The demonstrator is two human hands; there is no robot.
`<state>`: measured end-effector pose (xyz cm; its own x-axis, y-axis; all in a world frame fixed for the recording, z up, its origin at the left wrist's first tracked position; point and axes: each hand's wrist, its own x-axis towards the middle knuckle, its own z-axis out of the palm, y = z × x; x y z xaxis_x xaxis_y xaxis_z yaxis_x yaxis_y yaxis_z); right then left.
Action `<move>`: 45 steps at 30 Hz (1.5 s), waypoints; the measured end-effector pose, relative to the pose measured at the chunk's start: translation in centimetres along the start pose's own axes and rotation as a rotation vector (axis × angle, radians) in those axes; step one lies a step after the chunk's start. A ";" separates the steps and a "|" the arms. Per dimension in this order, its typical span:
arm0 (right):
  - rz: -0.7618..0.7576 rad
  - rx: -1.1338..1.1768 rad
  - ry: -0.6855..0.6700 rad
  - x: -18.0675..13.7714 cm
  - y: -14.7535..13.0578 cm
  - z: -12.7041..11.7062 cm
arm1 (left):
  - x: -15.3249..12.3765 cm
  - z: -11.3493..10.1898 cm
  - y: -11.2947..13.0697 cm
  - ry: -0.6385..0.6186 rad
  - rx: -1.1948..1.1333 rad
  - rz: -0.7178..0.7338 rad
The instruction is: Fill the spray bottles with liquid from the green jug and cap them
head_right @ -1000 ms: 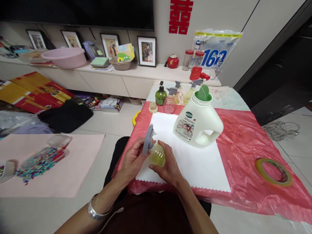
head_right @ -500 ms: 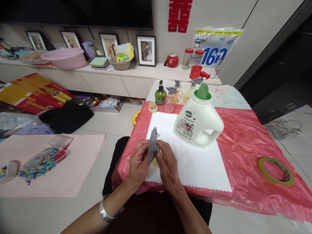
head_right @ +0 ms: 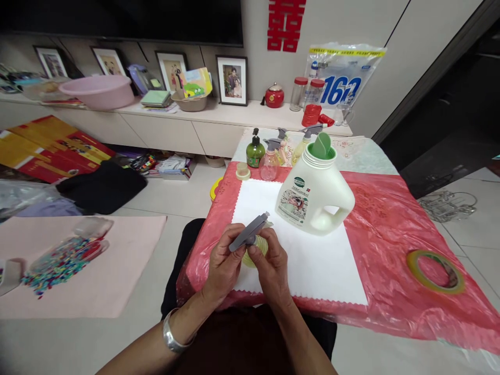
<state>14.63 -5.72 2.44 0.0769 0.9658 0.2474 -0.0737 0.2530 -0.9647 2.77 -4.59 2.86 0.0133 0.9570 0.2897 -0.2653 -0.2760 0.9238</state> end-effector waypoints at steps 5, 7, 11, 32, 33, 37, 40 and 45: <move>0.040 -0.017 -0.045 0.0 -0.6 -0.1 | 0.0 0.4 0.1 0.017 -0.041 0.011; 0.056 0.019 0.011 0.0 -0.5 0.1 | -0.1 0.5 0.0 0.033 -0.053 -0.018; 0.081 0.090 0.127 -0.2 0.1 0.9 | -0.2 0.3 -0.5 0.058 -0.100 -0.060; 0.021 0.062 0.079 -0.5 0.9 0.0 | 0.0 -0.7 -1.5 -0.001 -0.108 -0.069; 0.025 0.056 0.060 -0.4 0.9 -0.1 | 0.0 -0.7 -1.5 0.003 -0.107 -0.074; 0.047 0.043 -0.023 -0.2 1.2 -1.0 | 0.2 -0.2 -1.3 0.034 -0.095 -0.078; 0.044 0.046 -0.061 0.2 1.2 -1.5 | 0.2 0.2 -1.1 0.060 -0.122 -0.055; 0.017 0.123 -0.037 0.6 1.6 -1.6 | 0.1 -0.4 -0.8 0.006 -0.067 -0.067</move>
<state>16.13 -4.78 0.91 0.0380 0.9709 0.2365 -0.1961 0.2393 -0.9509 2.60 -4.27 1.99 0.0269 0.9736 0.2265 -0.3283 -0.2054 0.9220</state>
